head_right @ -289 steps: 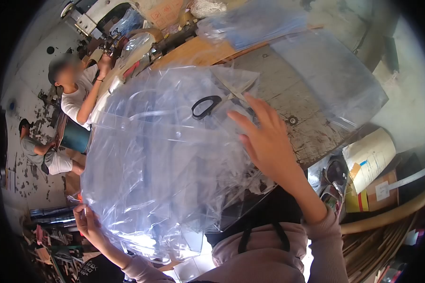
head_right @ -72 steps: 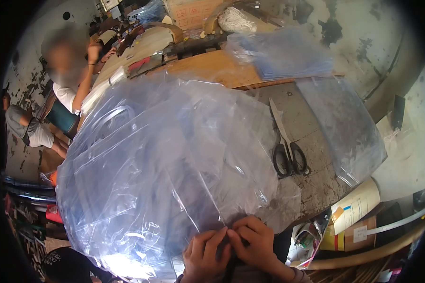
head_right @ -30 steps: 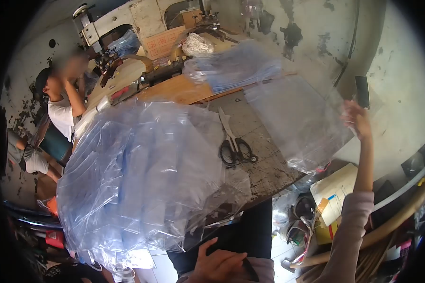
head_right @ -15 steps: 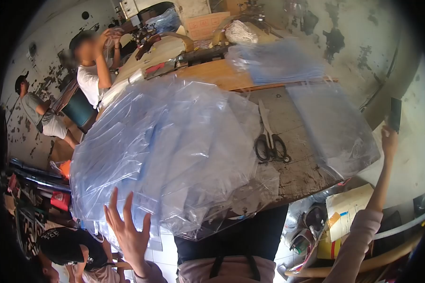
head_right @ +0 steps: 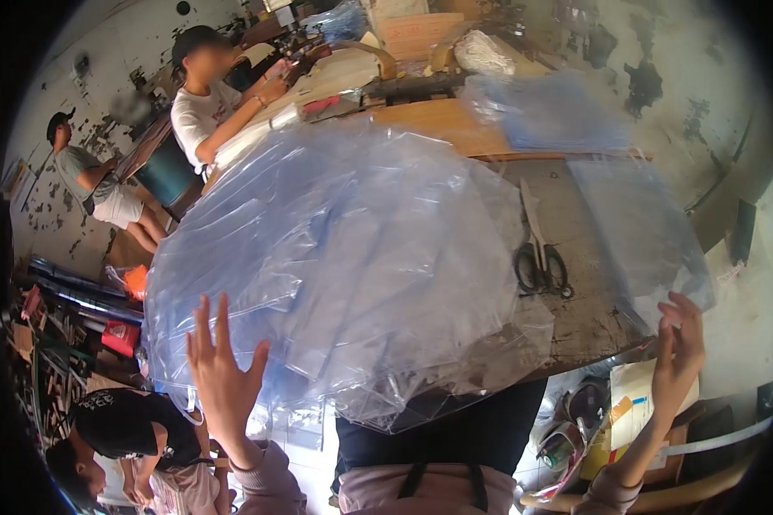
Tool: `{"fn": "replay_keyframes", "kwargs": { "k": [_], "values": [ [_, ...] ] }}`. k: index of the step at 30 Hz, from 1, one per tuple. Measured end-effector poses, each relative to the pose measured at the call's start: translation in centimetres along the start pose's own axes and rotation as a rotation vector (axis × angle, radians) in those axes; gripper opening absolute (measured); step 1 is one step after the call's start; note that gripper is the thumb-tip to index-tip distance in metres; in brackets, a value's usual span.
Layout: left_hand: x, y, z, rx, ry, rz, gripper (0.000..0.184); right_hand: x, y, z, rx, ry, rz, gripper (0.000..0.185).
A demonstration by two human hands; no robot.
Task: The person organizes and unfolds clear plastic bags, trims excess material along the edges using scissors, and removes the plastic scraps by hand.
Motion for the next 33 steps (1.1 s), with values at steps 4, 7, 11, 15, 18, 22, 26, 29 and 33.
{"fn": "replay_keyframes", "kwargs": {
  "k": [4, 7, 11, 15, 18, 22, 26, 29, 33],
  "values": [
    [-0.1, -1.1, 0.7, -0.037, -0.211, -0.037, 0.046, 2.9, -2.3, 2.7, 0.032, 0.119, 0.002, 0.013],
    [-1.6, -3.0, 0.5, -0.170, -0.417, -0.129, 0.036, 5.7, -4.5, 5.2, 0.201, 0.344, 0.016, 0.010],
    [-6.3, -6.1, 0.9, -0.173, -0.662, 0.187, 0.029, 8.8, -7.1, 8.4, 0.380, 0.623, 0.026, 0.018],
    [-9.9, -8.2, 2.3, 0.088, -0.788, 0.359, 0.028, 9.8, -6.9, 10.3, 0.245, 1.103, 0.428, 0.030],
    [-9.7, -9.3, 3.9, 0.205, -0.706, 0.493, 0.022, 7.9, -7.9, 11.5, 0.217, 1.202, 0.621, 0.037],
    [-8.2, -9.9, 4.4, 0.177, -0.661, 0.592, 0.023, 7.5, -8.6, 11.4, 0.276, 0.967, 0.547, 0.033],
    [-7.7, -9.4, 3.9, 0.261, -0.665, 0.555, 0.025, 8.5, -8.6, 11.3, 0.254, 0.793, 0.453, 0.034],
    [-8.1, -8.2, 2.6, 0.400, -0.739, 0.437, 0.027, 9.7, -9.0, 11.0, 0.197, 0.534, 0.342, 0.036],
    [-10.9, -5.9, 0.9, 0.510, -0.708, 0.375, 0.036, 12.1, -10.1, 10.2, 0.057, 0.178, -0.016, 0.037]
  ]
}}
Point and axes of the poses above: each hand's wrist, its own y-axis towards the middle knuckle, its own z-axis out of the palm, x = y × z, the point moved 4 cm from there along y, towards the middle knuckle, and after that the axes turned 11 degrees about -y, right-handed, at the moved point
